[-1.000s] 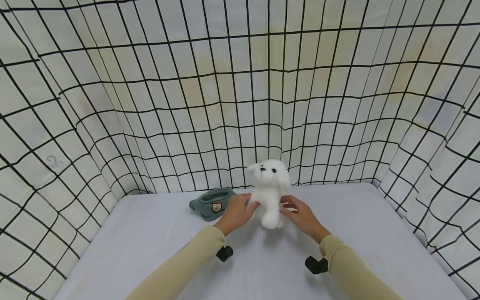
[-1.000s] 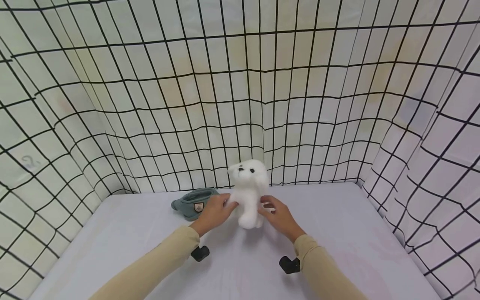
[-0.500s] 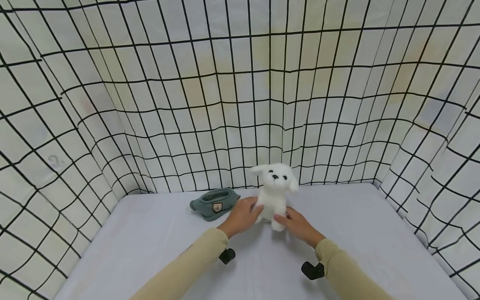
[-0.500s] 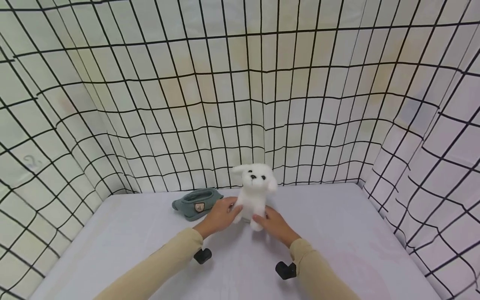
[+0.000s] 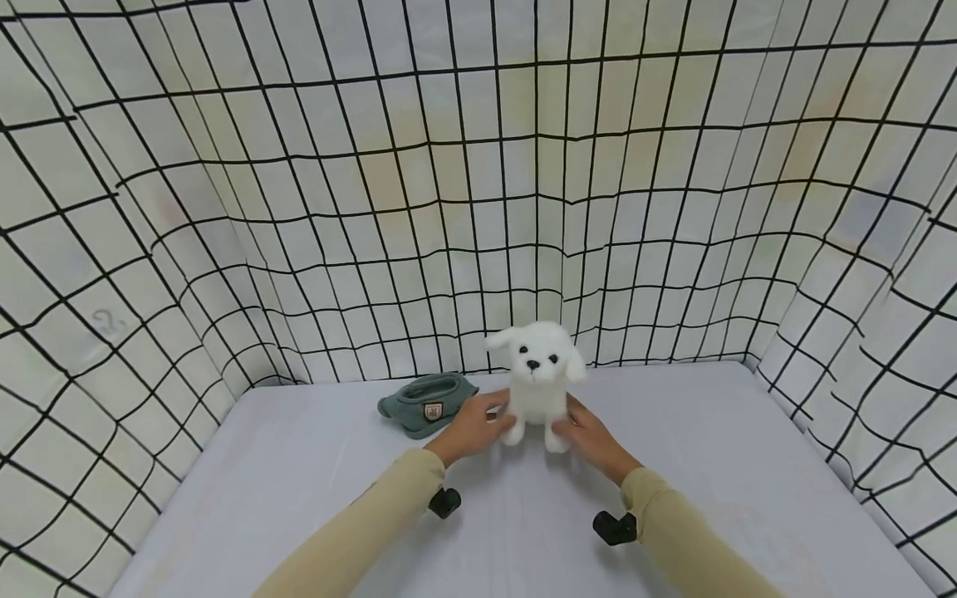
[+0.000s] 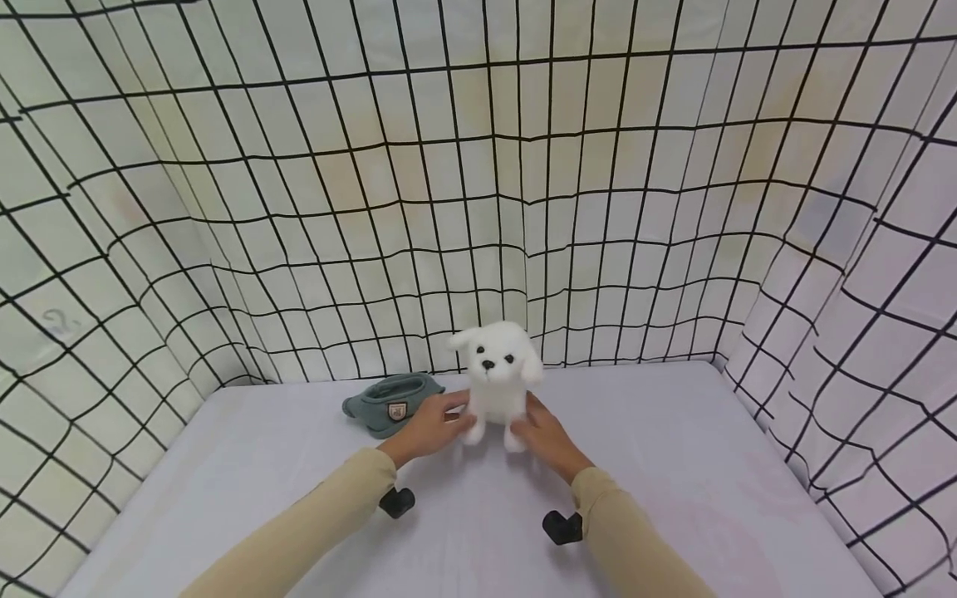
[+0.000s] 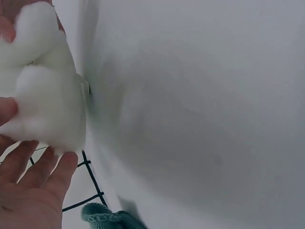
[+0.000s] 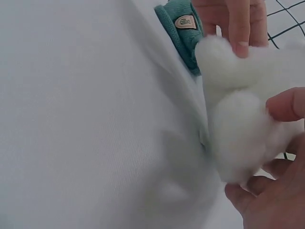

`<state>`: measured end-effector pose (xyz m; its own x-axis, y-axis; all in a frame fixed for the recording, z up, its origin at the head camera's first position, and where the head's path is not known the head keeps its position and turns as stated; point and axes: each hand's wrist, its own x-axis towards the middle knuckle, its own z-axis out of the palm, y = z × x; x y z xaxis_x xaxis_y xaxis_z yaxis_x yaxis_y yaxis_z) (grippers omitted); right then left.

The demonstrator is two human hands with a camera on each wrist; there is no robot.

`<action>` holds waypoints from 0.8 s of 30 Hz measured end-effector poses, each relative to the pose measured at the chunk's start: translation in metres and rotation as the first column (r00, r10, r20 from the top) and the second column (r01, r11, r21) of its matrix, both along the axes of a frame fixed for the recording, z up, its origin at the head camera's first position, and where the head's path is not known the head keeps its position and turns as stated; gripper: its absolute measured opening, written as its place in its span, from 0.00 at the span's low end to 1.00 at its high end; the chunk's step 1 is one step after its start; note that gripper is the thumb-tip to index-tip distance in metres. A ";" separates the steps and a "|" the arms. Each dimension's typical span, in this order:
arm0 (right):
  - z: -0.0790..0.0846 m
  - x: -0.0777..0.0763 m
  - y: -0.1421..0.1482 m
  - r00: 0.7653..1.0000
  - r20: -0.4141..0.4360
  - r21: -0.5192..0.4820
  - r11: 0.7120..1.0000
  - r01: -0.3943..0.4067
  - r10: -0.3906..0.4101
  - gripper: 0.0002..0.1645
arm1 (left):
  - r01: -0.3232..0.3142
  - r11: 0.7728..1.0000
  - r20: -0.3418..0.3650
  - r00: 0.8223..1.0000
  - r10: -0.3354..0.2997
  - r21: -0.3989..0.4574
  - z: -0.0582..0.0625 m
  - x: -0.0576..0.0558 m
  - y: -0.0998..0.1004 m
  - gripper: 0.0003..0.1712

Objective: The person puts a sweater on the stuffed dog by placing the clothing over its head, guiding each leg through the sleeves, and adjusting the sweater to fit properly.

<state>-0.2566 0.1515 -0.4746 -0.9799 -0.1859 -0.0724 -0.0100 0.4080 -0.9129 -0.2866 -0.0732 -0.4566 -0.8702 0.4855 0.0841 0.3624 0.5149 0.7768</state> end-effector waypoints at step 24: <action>-0.030 -0.015 -0.002 0.969 -0.247 0.245 0.968 0.047 0.016 0.34 | -0.004 0.970 -0.119 0.993 -0.025 -0.241 -0.021 -0.023 0.001 0.19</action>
